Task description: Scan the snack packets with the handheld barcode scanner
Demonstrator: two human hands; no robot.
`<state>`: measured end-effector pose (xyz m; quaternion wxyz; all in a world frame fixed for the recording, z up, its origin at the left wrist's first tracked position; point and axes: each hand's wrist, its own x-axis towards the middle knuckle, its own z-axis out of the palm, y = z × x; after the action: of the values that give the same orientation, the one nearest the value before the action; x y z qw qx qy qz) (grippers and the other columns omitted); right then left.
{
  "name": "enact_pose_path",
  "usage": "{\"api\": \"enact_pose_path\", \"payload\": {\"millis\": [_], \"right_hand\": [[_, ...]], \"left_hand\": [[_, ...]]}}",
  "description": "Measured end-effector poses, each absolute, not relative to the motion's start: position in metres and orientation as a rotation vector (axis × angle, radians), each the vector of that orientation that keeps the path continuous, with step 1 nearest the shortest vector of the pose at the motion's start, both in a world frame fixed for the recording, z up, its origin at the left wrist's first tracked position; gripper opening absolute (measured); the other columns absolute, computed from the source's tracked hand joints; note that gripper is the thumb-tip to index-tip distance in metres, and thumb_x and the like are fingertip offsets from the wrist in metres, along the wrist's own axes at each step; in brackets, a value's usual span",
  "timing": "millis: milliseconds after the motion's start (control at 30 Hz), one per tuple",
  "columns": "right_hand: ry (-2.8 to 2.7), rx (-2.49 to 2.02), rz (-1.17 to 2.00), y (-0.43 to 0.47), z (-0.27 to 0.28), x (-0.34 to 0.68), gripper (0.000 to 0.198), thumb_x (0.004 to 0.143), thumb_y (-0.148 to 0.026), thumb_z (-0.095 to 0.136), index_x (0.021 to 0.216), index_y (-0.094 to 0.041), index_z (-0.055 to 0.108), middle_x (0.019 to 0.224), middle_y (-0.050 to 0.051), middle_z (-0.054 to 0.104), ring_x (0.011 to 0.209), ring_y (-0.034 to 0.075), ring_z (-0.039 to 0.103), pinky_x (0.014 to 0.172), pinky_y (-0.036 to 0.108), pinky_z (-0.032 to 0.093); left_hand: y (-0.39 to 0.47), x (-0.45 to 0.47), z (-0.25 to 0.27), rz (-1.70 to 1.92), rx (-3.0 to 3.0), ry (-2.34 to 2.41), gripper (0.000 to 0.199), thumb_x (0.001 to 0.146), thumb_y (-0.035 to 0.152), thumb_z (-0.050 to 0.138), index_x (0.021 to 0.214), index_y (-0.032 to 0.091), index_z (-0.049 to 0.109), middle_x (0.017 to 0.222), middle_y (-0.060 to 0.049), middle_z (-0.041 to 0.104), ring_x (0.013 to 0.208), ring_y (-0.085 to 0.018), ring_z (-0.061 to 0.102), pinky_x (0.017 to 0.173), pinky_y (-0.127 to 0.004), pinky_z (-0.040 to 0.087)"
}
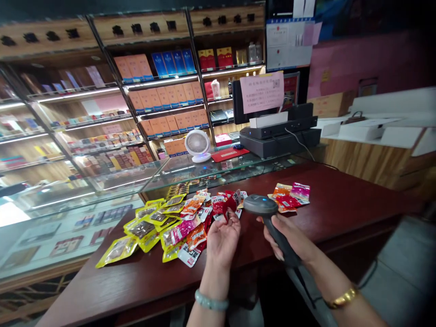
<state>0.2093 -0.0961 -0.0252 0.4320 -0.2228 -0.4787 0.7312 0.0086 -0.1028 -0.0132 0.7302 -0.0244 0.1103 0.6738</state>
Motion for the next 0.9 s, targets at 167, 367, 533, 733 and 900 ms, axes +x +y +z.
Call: {"api": "enact_pose_path", "payload": {"millis": [167, 367, 533, 733, 900], "right_hand": [[-1.158, -0.563, 1.82, -0.109, -0.033, 0.197, 0.046, 0.09, -0.057, 0.056, 0.113, -0.017, 0.051, 0.055, -0.008, 0.055, 0.03, 0.007, 0.048, 0.029, 0.016, 0.042], [-1.222, -0.568, 1.83, -0.126, -0.037, 0.186, 0.049, 0.087, -0.059, 0.059, 0.11, -0.017, 0.051, 0.056, -0.007, 0.056, 0.03, 0.007, 0.048, 0.03, 0.017, 0.043], [-1.343, -0.596, 1.896, -0.132, -0.037, 0.182, 0.049, 0.085, -0.061, 0.059, 0.106, -0.018, 0.052, 0.058, -0.007, 0.055, 0.031, 0.006, 0.048, 0.031, 0.016, 0.043], [-1.439, -0.659, 1.92, -0.131, -0.027, 0.175, 0.054, 0.082, -0.066, 0.059, 0.103, -0.017, 0.054, 0.057, -0.006, 0.055, 0.032, 0.006, 0.048, 0.03, 0.016, 0.041], [-1.427, -0.655, 1.947, -0.128, -0.027, 0.173, 0.054, 0.083, -0.066, 0.057, 0.105, -0.017, 0.054, 0.057, -0.006, 0.055, 0.032, 0.006, 0.047, 0.03, 0.015, 0.041]], "left_hand": [[-0.118, 0.008, -0.017, 1.527, -0.097, 0.208, 0.019, 0.095, 0.012, 0.04, 0.091, 0.013, 0.058, 0.083, -0.006, 0.062, 0.072, -0.008, 0.061, 0.063, -0.019, 0.05], [-0.133, 0.01, -0.032, 1.45, 0.096, 0.394, 0.043, 0.099, 0.035, 0.04, 0.063, 0.014, 0.05, 0.049, 0.005, 0.041, 0.037, -0.003, 0.032, 0.037, -0.017, 0.026], [-0.129, 0.015, -0.039, 1.588, 0.27, 0.636, 0.03, 0.095, 0.039, 0.05, 0.085, 0.013, 0.061, 0.073, -0.003, 0.064, 0.048, -0.006, 0.05, 0.043, -0.018, 0.035], [-0.123, 0.016, -0.043, 1.695, 0.285, 0.764, 0.023, 0.086, 0.035, 0.058, 0.096, 0.015, 0.063, 0.088, -0.006, 0.07, 0.069, -0.013, 0.064, 0.058, -0.021, 0.047], [-0.121, 0.015, -0.052, 1.731, 0.281, 0.799, 0.019, 0.084, 0.034, 0.056, 0.088, 0.015, 0.06, 0.074, -0.004, 0.066, 0.058, -0.011, 0.06, 0.055, -0.022, 0.047]]}}
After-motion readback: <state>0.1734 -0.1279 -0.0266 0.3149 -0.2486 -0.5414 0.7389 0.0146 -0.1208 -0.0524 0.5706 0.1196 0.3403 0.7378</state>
